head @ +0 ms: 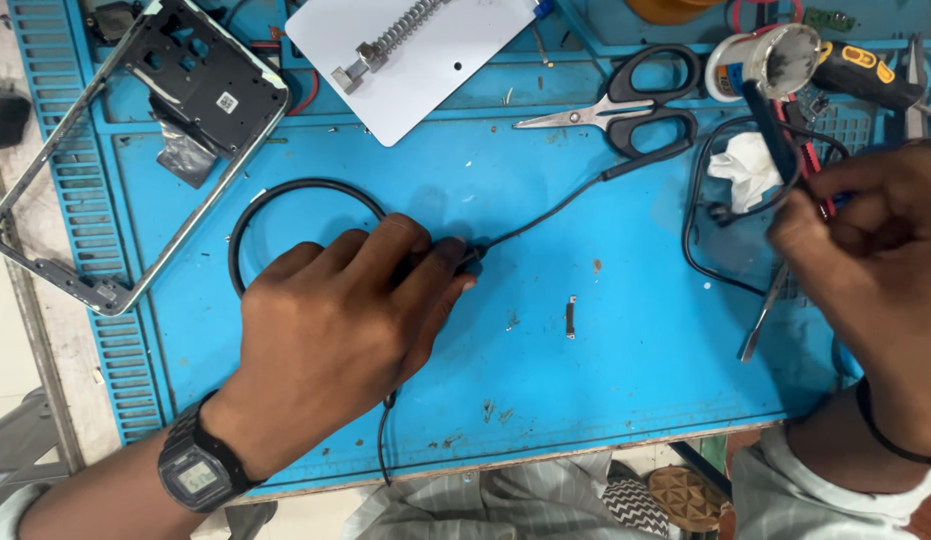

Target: The person wipes the workbench with a pink cloth, then picks up a neckband earphone and works on its wiring, using tweezers and a soldering iron to rework the wire connections on the earphone pieces. They hold and reposition the neckband and wires while applying the soldering iron to the joints.

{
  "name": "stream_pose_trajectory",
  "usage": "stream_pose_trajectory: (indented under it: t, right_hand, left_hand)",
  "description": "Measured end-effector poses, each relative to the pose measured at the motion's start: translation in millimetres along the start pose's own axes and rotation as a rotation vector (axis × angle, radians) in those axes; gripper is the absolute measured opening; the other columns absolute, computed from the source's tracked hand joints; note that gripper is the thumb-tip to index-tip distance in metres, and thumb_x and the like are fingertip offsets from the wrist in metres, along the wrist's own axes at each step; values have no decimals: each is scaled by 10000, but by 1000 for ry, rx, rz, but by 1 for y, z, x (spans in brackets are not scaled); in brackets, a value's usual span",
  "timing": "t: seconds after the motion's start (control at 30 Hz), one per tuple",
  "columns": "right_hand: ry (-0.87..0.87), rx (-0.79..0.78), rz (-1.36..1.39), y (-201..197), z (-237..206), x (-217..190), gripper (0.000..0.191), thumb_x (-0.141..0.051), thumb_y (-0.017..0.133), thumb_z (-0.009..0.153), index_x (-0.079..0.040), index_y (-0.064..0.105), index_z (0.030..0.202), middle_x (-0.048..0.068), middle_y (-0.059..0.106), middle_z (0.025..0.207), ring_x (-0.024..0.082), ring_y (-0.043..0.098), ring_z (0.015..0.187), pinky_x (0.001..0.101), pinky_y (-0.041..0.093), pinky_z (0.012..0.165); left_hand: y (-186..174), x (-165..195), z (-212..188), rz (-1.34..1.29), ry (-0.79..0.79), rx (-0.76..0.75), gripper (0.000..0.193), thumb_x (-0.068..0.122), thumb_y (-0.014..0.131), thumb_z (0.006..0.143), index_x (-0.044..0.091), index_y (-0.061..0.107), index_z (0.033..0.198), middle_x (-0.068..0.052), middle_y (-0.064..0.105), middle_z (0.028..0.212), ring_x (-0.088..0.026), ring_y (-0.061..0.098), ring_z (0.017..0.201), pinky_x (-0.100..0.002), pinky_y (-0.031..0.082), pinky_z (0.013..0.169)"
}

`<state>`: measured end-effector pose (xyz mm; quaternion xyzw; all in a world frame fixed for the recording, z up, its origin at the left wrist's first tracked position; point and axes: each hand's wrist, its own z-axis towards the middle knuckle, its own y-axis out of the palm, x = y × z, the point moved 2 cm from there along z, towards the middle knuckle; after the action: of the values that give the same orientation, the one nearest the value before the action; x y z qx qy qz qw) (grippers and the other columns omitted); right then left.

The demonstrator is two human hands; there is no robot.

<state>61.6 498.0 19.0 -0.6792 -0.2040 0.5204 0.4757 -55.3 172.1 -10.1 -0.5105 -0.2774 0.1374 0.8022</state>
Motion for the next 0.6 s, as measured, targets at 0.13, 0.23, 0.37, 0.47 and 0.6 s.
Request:
stream_pose_trajectory:
  t: [0.13, 0.23, 0.37, 0.47, 0.6]
  right_hand:
    - [-134, 92, -174, -2, -1, 12, 225, -57, 748, 1088, 45, 646, 1261, 90, 584, 720, 144, 567, 612, 258, 430, 579]
    - [-212, 126, -74, 1, 1, 20, 199, -32, 685, 1149, 30, 603, 1319, 105, 659, 983, 136, 650, 864, 242, 515, 779]
    - [-329, 179, -110, 0, -5, 24, 167, -8, 567, 1208, 40, 561, 1368, 134, 658, 1222, 181, 665, 1070, 247, 534, 957]
    - [-349, 217, -150, 2, -11, 27, 170, -45, 555, 1234, 76, 564, 1353, 166, 635, 1235, 241, 637, 1052, 284, 515, 943]
    - [-376, 330, -21, 10, -19, 27, 183, -34, 577, 1169, 64, 552, 1322, 152, 642, 1175, 237, 639, 989, 292, 518, 894]
  left_hand:
    - [1, -1, 0, -3, 10, 0, 207, 284, 768, 936, 131, 756, 1076, -7, 584, 880, -166, 590, 636, -324, 419, 505]
    - [2, 0, -1, -18, 5, -17, 244, 303, 760, 936, 123, 758, 1100, -11, 586, 872, -167, 592, 626, -325, 422, 504]
    - [2, 0, -1, 4, 5, -24, 259, 328, 746, 945, 124, 755, 1103, -17, 576, 826, -167, 599, 611, -345, 418, 513]
    - [0, -1, -2, -32, 4, -16, 324, 327, 739, 947, 101, 749, 1179, -20, 576, 812, -178, 600, 601, -336, 433, 536]
    - [3, 0, -2, -113, -8, -16, 269, 328, 746, 949, 100, 730, 1091, -26, 567, 789, -193, 602, 586, -344, 426, 522]
